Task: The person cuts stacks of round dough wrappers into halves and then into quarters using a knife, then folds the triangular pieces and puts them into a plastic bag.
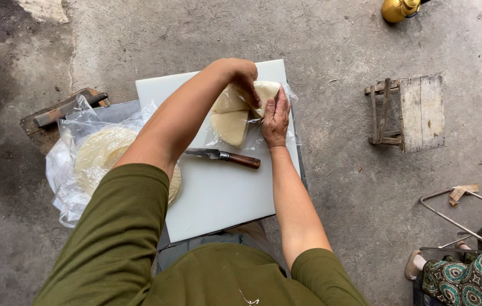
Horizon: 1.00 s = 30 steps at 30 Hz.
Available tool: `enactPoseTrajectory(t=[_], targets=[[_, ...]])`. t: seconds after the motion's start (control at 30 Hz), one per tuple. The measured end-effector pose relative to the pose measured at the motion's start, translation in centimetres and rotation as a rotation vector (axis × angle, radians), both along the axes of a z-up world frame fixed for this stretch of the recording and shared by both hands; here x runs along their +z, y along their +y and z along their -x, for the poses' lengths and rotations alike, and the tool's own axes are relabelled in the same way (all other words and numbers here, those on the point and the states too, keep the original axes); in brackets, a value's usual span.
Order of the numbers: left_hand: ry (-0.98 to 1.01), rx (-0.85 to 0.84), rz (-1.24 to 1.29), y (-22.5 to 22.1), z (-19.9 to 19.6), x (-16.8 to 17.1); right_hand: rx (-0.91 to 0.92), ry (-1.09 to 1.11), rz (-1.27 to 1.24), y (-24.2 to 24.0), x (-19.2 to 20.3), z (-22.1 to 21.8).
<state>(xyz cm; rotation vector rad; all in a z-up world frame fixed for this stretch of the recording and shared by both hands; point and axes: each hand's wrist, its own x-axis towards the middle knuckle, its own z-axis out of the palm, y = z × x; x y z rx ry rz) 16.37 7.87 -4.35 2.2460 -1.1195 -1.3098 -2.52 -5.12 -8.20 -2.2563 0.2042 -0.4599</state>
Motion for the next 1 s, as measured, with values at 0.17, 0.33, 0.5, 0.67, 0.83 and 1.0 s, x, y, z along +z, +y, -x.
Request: enactPoseTrajectory(t=[0.17, 0.33, 0.5, 0.67, 0.83, 1.0], targets=[[0.112, -0.033, 0.006, -1.4, -1.2, -0.7, 0.07, -0.027, 0.004, 0.5, 1.0, 0.4], [0.104, -0.048, 0.059, -1.2, -0.4, 1.2, 0.148, -0.065, 0.062, 0.6, 2.1, 0.0], [0.519, 0.041, 0.106, 1.0, 0.2, 5.3, 0.154, -0.002, -0.295, 0.6, 2.8, -0.1], [0.594, 0.143, 0.257, 3.4, -0.1, 7.6, 0.168, 0.14, -1.089, 1.9, 2.1, -1.2], [0.662, 0.268, 0.303, 4.7, -0.3, 7.0, 0.105, 0.186, -1.372, 3.4, 1.6, -1.0], [0.651, 0.325, 0.321, 5.0, -0.1, 5.7, -0.087, 0.153, -0.076, 3.0, 3.7, 2.1]])
